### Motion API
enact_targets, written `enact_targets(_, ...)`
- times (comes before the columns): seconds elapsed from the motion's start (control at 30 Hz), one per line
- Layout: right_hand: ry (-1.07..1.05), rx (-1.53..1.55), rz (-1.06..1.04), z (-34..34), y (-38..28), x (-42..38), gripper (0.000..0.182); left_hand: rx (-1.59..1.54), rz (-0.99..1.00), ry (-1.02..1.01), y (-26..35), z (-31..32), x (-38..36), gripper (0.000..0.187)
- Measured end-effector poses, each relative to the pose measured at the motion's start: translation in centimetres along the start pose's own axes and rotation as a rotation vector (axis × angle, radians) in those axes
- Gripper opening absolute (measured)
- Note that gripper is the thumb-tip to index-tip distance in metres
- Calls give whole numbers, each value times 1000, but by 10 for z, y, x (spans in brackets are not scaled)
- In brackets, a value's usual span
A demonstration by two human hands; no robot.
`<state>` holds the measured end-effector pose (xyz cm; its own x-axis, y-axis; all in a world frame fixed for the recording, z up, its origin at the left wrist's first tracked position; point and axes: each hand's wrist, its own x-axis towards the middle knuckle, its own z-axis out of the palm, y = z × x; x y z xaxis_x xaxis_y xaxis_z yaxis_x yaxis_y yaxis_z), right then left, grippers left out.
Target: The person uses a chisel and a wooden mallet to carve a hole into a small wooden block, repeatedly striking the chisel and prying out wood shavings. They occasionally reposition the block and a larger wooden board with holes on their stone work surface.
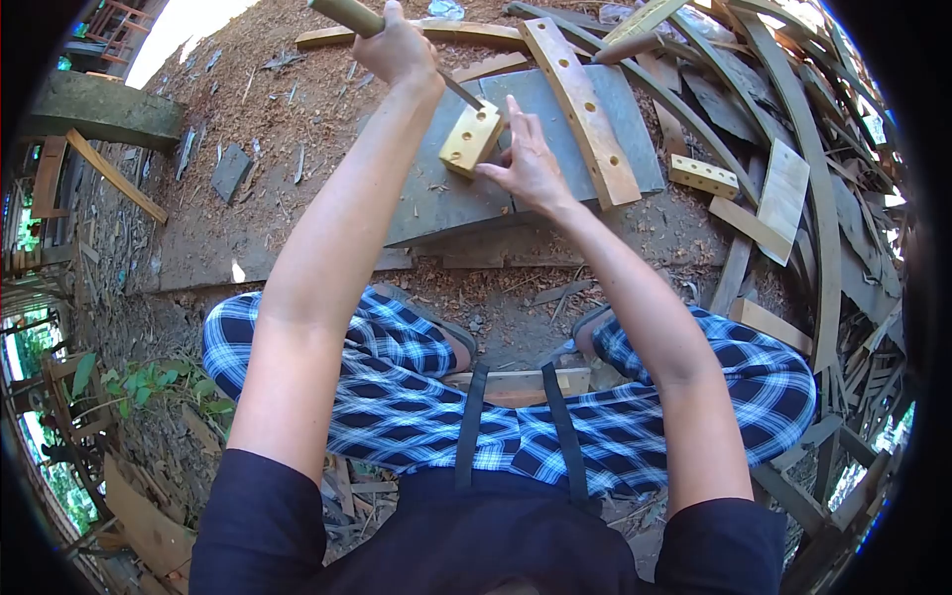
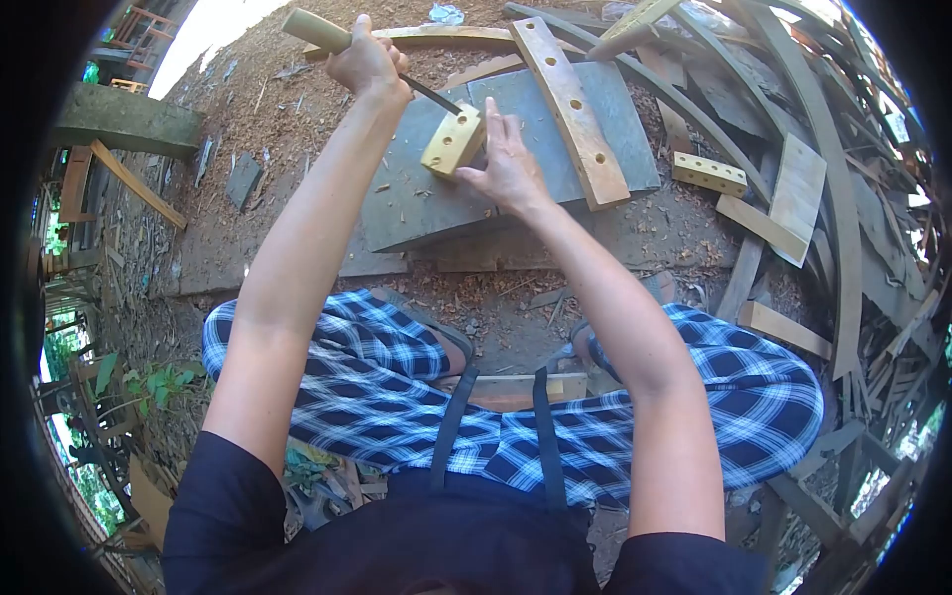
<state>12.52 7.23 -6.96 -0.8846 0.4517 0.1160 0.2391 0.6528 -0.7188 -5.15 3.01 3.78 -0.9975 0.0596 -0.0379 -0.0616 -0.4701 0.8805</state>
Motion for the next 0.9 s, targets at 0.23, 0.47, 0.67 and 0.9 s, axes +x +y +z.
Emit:
enact_targets(0.23, 118, 172, 78, 14, -12, 17, 93, 128, 44, 3, 6, -3, 16, 24)
enact_targets(0.47, -304, -171, -351, -24, 14, 79, 63, 47, -30, -105, 2, -3, 20, 26)
enact_targets(0.67, 65, -190, -123, 6, 15, 40, 54, 136, -35, -125, -3, 4, 10, 26)
enact_targets(0.9, 58, -256, -97, 11, 14, 38, 60, 183, -14, -112, -11, 13, -1, 28)
